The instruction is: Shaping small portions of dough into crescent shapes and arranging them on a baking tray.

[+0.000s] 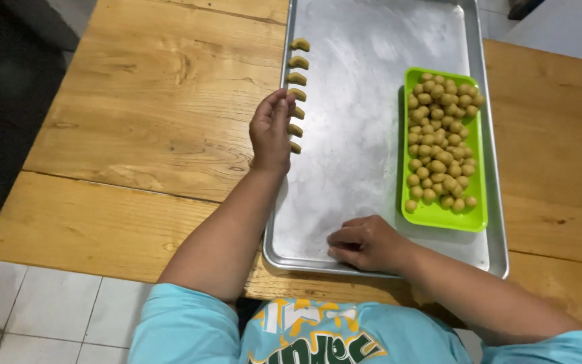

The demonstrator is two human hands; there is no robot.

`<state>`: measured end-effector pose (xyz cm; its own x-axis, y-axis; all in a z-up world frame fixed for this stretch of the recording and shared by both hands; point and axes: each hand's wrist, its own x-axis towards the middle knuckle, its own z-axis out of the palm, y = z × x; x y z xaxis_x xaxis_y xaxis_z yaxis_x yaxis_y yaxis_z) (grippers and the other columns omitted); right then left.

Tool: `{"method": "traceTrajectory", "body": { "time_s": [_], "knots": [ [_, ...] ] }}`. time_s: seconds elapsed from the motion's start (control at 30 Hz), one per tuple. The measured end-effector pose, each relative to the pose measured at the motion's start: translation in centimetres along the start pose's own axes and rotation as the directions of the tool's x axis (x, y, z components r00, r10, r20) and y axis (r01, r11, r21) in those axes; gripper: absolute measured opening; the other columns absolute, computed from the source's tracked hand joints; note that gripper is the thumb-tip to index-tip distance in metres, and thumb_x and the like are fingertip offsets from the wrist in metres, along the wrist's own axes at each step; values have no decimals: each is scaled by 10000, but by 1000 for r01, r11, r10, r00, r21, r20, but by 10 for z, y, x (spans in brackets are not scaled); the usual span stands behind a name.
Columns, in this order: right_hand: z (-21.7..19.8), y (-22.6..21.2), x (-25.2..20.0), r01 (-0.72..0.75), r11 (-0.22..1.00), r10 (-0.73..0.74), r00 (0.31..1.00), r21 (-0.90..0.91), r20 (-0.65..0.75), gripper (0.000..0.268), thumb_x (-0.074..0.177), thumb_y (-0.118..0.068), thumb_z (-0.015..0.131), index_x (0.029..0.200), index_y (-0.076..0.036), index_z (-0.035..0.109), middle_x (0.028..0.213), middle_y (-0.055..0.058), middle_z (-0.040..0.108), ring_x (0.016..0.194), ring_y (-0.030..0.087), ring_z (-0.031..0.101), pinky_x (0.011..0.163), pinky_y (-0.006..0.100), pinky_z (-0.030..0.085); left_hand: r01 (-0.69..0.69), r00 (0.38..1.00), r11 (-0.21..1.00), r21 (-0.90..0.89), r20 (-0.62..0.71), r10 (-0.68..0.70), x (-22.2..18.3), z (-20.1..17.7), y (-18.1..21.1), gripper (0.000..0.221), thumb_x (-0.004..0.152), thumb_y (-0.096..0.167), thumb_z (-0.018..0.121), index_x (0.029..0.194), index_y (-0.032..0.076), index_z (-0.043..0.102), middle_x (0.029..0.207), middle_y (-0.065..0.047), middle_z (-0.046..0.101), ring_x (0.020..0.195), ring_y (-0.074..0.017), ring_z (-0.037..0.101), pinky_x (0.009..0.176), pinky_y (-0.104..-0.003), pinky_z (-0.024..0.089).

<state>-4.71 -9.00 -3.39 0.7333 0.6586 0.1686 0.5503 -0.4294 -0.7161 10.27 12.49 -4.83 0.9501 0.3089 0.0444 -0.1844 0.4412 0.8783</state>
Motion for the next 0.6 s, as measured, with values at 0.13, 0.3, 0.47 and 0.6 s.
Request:
{"method": "traceTrajectory", "body": {
  "time_s": [0.13, 0.3, 0.47, 0.6],
  "knots": [
    [6, -2, -8, 104, 994, -105, 987, 17, 125, 117, 861, -172, 770, 943, -108, 822, 653, 95, 716, 538, 242, 708, 494, 310, 552, 35, 999, 998, 54, 10, -35, -17, 7, 25, 249, 1060, 195, 486, 1239, 60, 594, 890, -156, 746, 605, -185, 693, 314, -214, 506],
    [3, -8, -8, 140, 986, -154, 974, 95, 166, 132, 893, -99, 731, 984, -50, 814, 663, 147, 711, 548, 286, 710, 488, 340, 548, 46, 999, 996, 72, -26, -44, -20, 11, 34, 224, 1046, 187, 493, 1202, 69, 602, 829, -149, 743, 550, -183, 686, 285, -222, 518],
    [9, -10, -15, 142, 984, -161, 968, 112, 190, 147, 900, -95, 731, 1014, -54, 815, 691, 138, 722, 579, 282, 722, 509, 334, 557, 66, 997, 992, 111, -41, -61, -25, 10, 34, 213, 1026, 197, 550, 1181, 64, 611, 813, -151, 740, 533, -186, 682, 266, -231, 515],
    [13, -8, -18, 135, 985, -155, 969, 111, 192, 157, 902, -95, 735, 1032, -61, 816, 720, 132, 736, 610, 283, 735, 534, 327, 568, 88, 996, 990, 106, -36, -85, -33, 10, 43, 209, 1027, 170, 539, 1186, 57, 615, 828, -149, 743, 554, -187, 697, 288, -237, 548]
  ]
}}
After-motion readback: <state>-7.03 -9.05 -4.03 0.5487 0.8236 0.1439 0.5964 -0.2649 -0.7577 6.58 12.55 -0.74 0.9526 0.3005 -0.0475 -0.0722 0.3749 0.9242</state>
